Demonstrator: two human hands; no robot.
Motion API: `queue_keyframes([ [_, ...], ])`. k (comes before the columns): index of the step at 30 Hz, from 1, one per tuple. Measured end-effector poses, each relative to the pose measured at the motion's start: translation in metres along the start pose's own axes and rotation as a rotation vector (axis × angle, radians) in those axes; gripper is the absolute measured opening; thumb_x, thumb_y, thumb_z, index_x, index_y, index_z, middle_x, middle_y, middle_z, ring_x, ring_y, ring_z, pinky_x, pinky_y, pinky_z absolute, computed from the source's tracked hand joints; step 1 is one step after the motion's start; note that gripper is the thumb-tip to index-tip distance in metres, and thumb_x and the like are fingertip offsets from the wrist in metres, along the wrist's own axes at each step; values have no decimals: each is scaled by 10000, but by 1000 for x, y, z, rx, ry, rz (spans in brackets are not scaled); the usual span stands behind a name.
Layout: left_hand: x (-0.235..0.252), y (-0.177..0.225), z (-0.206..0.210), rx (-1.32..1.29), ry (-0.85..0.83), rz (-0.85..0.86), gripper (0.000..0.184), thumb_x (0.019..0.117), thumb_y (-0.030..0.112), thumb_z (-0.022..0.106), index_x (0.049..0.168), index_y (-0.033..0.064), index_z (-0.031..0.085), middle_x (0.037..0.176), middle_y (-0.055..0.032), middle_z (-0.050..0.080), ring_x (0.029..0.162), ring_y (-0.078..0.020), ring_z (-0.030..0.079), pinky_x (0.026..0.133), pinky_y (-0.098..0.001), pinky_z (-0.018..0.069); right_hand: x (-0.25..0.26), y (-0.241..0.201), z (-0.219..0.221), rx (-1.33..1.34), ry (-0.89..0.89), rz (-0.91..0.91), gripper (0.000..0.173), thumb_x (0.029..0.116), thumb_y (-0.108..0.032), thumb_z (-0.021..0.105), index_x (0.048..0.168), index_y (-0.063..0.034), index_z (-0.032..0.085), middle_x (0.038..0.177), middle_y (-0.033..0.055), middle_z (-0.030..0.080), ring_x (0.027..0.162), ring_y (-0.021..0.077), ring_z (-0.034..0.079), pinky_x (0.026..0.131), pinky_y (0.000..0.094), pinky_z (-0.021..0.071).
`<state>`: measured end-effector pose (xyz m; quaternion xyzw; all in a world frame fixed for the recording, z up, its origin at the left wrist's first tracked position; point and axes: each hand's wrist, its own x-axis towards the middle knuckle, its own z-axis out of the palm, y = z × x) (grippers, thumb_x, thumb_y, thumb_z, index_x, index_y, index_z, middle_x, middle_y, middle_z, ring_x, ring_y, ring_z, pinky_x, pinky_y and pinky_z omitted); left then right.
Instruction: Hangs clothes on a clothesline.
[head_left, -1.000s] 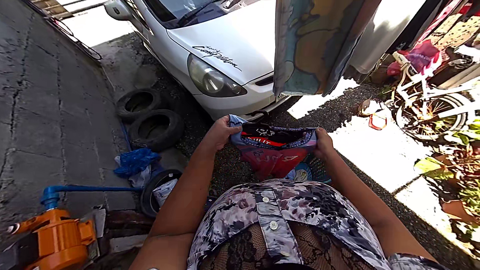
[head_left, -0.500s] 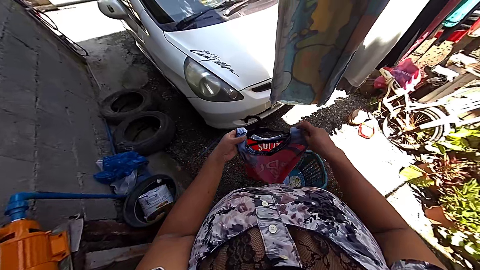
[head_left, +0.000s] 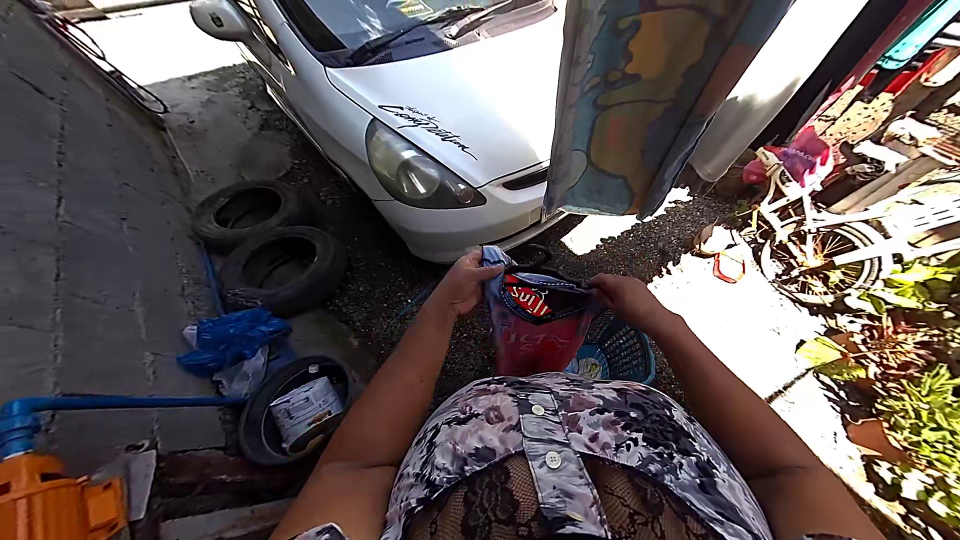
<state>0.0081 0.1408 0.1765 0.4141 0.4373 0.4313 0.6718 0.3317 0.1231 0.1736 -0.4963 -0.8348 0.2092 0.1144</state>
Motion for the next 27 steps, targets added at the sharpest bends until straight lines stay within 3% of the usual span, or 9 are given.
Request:
queue_keyframes([
  [2, -2, 10, -2, 28, 26, -4, 252, 1101, 154, 425, 1328, 94, 516, 1045, -57, 673, 845, -132, 687, 750, -321, 597, -2, -4, 7, -40, 137, -27, 284, 1071, -147, 494, 1192, 40, 670, 1083, 235, 717, 993, 419, 715, 864, 602, 556],
  [6, -8, 25, -20, 462, 150, 82, 280, 1103, 249, 462, 1254, 54, 594, 1018, -103, 667, 828, -157, 639, 749, -362, 546, -4, -9, -4, 8, 289, 38, 288, 1068, -101, 483, 1213, 85, 649, 1149, 273, 692, 1062, 447, 688, 926, 622, 526],
  [8, -14, 40, -22, 794, 219, 105, 358, 1100, 304, 479, 1148, -14, 637, 996, -196, 664, 861, -278, 644, 797, -485, 528, -4, -11, -12, 9, 352, 30, 268, 1055, -81, 500, 1185, 93, 656, 1117, 277, 694, 1032, 450, 694, 903, 626, 533],
  [10, -18, 57, -14, 1124, 285, 80, 461, 1097, 366, 472, 1161, -52, 655, 1113, -280, 636, 1014, -425, 639, 895, -630, 491, -4, -18, -20, -8, 377, 20, 258, 1051, -75, 509, 1177, 96, 656, 1091, 278, 694, 1001, 455, 698, 870, 632, 537],
  [13, -21, 62, -4, 1423, 275, 294, 385, 1033, 338, 620, 1301, 69, 680, 1377, -216, 594, 1281, -440, 541, 1002, -686, 402, -4, -23, -27, -28, 395, -3, 249, 1047, -69, 514, 1172, 94, 655, 1056, 271, 701, 972, 453, 704, 847, 625, 546],
  [17, -5, 52, 5, 1291, 37, 613, 217, 1013, 65, 611, 1156, -75, 697, 1167, -258, 702, 1111, -415, 681, 1004, -577, 500, -1, -16, -39, -14, 407, -55, 231, 1042, -74, 548, 1168, 74, 673, 1080, 261, 708, 999, 439, 704, 880, 628, 537],
  [22, -3, 68, 14, 1204, 116, 692, 208, 1025, 55, 581, 1115, -95, 693, 1117, -268, 705, 1060, -409, 689, 969, -562, 510, -1, 10, -73, -7, 475, -221, 448, 872, -114, 803, 1276, 9, 651, 1068, 192, 713, 926, 386, 671, 833, 583, 539],
  [25, -4, 77, 17, 1213, 122, 668, 188, 1033, 85, 590, 1098, -56, 696, 1072, -232, 703, 1009, -373, 690, 926, -562, 523, -8, 11, -74, 115, 395, -162, 364, 967, -138, 691, 1299, 7, 648, 1140, 198, 711, 969, 338, 702, 852, 515, 575],
  [27, 4, 98, 21, 1210, 71, 541, 262, 1058, 139, 545, 1163, -58, 683, 1135, -232, 690, 1083, -356, 665, 996, -540, 490, -6, 7, -79, 150, 447, -201, 350, 984, -156, 644, 1282, 28, 663, 1036, 210, 743, 853, 327, 734, 793, 517, 587],
])
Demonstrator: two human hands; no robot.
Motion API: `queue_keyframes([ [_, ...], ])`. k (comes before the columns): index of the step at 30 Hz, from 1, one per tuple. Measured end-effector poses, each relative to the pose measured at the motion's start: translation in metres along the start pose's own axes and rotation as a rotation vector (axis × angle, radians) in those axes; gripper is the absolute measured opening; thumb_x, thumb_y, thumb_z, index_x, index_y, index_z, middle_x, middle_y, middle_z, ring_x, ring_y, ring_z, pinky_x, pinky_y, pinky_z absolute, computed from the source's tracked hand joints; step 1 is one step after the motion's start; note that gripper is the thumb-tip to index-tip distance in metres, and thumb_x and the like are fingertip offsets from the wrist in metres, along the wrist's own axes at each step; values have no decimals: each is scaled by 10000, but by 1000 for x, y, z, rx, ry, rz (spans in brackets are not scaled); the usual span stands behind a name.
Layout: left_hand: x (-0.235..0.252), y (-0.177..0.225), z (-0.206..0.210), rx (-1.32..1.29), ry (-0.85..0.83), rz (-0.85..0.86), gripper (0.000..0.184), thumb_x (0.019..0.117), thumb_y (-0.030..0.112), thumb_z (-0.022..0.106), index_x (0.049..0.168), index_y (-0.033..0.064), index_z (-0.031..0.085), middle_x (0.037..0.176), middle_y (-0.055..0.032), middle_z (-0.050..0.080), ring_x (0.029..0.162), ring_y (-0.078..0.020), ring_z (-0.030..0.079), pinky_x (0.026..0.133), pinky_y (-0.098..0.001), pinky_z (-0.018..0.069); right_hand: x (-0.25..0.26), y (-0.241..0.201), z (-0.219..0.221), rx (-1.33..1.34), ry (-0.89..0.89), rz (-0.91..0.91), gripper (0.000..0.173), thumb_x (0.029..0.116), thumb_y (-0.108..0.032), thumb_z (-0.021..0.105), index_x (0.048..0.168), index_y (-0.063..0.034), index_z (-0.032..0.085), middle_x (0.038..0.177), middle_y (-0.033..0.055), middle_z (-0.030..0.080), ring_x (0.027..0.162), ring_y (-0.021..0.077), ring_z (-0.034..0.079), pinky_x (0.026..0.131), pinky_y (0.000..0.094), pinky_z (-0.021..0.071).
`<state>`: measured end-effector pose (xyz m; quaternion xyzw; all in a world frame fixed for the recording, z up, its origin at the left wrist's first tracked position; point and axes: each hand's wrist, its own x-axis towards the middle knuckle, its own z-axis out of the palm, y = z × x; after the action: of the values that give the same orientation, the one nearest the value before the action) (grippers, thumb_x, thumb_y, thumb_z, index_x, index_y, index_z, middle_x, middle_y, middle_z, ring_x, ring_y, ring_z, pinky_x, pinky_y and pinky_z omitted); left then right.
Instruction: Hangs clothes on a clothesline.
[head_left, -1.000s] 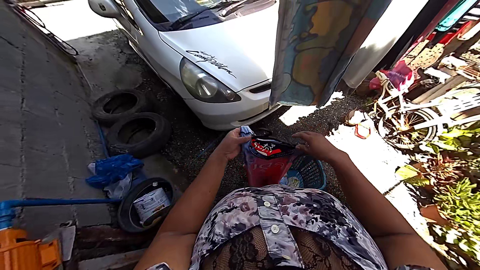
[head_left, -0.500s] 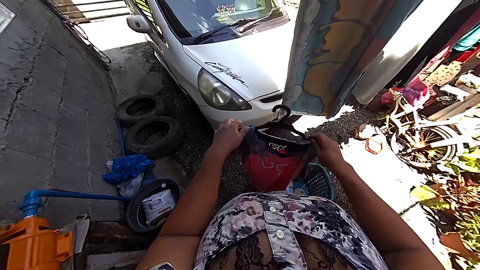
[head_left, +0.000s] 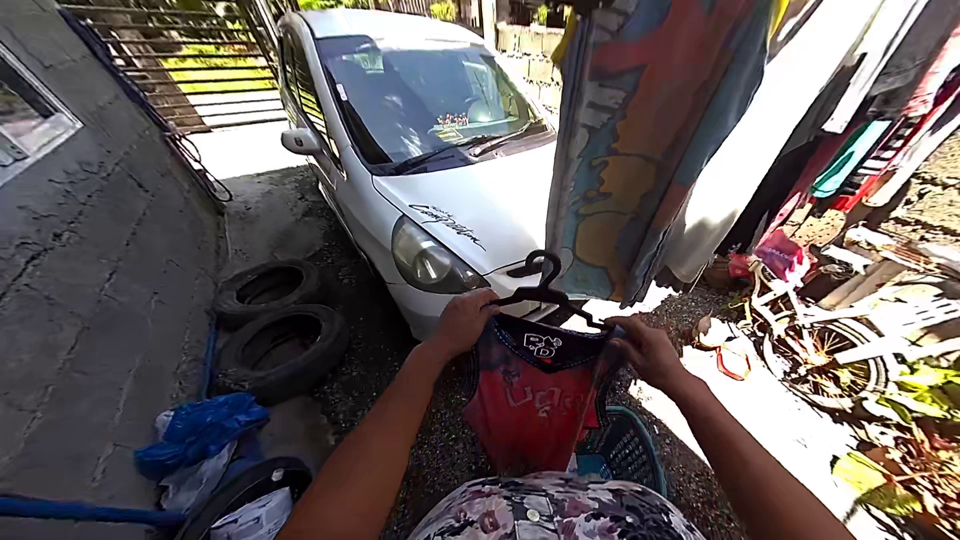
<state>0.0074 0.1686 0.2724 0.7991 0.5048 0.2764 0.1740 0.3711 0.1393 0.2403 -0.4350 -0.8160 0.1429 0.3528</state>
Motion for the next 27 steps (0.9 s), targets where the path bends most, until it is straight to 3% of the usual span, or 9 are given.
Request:
queue_keyframes([
  [3, 34, 24, -25, 9, -44, -3, 328, 1080, 172, 485, 1241, -70, 637, 1201, -258, 660, 1176, -386, 618, 1070, -562, 422, 15, -14, -15, 23, 221, -100, 286, 955, -91, 644, 1192, 61, 698, 989, 200, 751, 817, 282, 743, 779, 459, 604],
  [6, 59, 44, -27, 33, 253, 89, 405, 1039, 230, 542, 1336, -39, 601, 1292, -269, 614, 1266, -442, 548, 1047, -671, 376, 38, -28, -46, 34, 380, -63, 246, 963, -91, 624, 1139, 60, 707, 990, 163, 747, 846, 200, 728, 800, 369, 594],
  [8, 74, 50, -22, 20, 443, 87, 525, 1002, 288, 591, 1430, -10, 538, 1400, -279, 552, 1337, -470, 493, 1043, -699, 378, 56, -36, -73, 38, 418, 4, 241, 978, -103, 621, 1143, 53, 701, 980, 154, 737, 854, 186, 709, 815, 375, 578],
  [10, 79, 51, -13, -23, 531, 47, 544, 965, 234, 657, 1423, -34, 535, 1415, -308, 527, 1336, -495, 483, 1049, -691, 393, 73, -45, -103, 17, 437, 29, 250, 988, -122, 619, 1163, 41, 694, 985, 152, 738, 874, 195, 712, 830, 404, 572],
  [14, 61, 32, 3, -46, 422, -87, 421, 949, 155, 677, 1324, -30, 626, 1409, -332, 511, 1312, -516, 492, 1062, -657, 412, 107, -68, -164, -49, 469, 36, 259, 1011, -147, 603, 1191, 19, 688, 999, 141, 733, 894, 178, 699, 844, 395, 555],
  [19, 26, -16, 24, -50, 370, -300, 348, 940, 96, 688, 1271, -8, 670, 1430, -318, 498, 1332, -482, 493, 1078, -639, 411, 170, -88, -256, -119, 564, 46, 258, 1024, -153, 633, 1194, 35, 682, 1019, 235, 705, 927, 351, 677, 863, 592, 511],
  [21, 6, -34, 33, -43, 332, -379, 336, 942, 93, 691, 1262, -7, 675, 1423, -320, 502, 1303, -479, 520, 1076, -595, 443, 198, -100, -290, -79, 613, -8, 254, 1016, -156, 636, 1175, 37, 682, 1036, 214, 697, 923, 303, 664, 862, 548, 515],
  [23, -16, -49, 44, -45, 278, -457, 336, 948, 93, 683, 1265, -17, 669, 1427, -331, 493, 1290, -497, 525, 1057, -610, 452, 223, -122, -322, -57, 640, -45, 268, 1013, -163, 634, 1191, 34, 667, 1060, 191, 684, 917, 238, 649, 867, 478, 524],
  [27, -59, -72, 66, -48, 223, -578, 358, 963, 116, 659, 1282, -47, 655, 1428, -352, 484, 1326, -502, 491, 1096, -594, 423, 276, -171, -375, -158, 709, -88, 346, 990, -202, 650, 1235, 42, 646, 1129, 222, 677, 981, 276, 655, 908, 506, 514],
])
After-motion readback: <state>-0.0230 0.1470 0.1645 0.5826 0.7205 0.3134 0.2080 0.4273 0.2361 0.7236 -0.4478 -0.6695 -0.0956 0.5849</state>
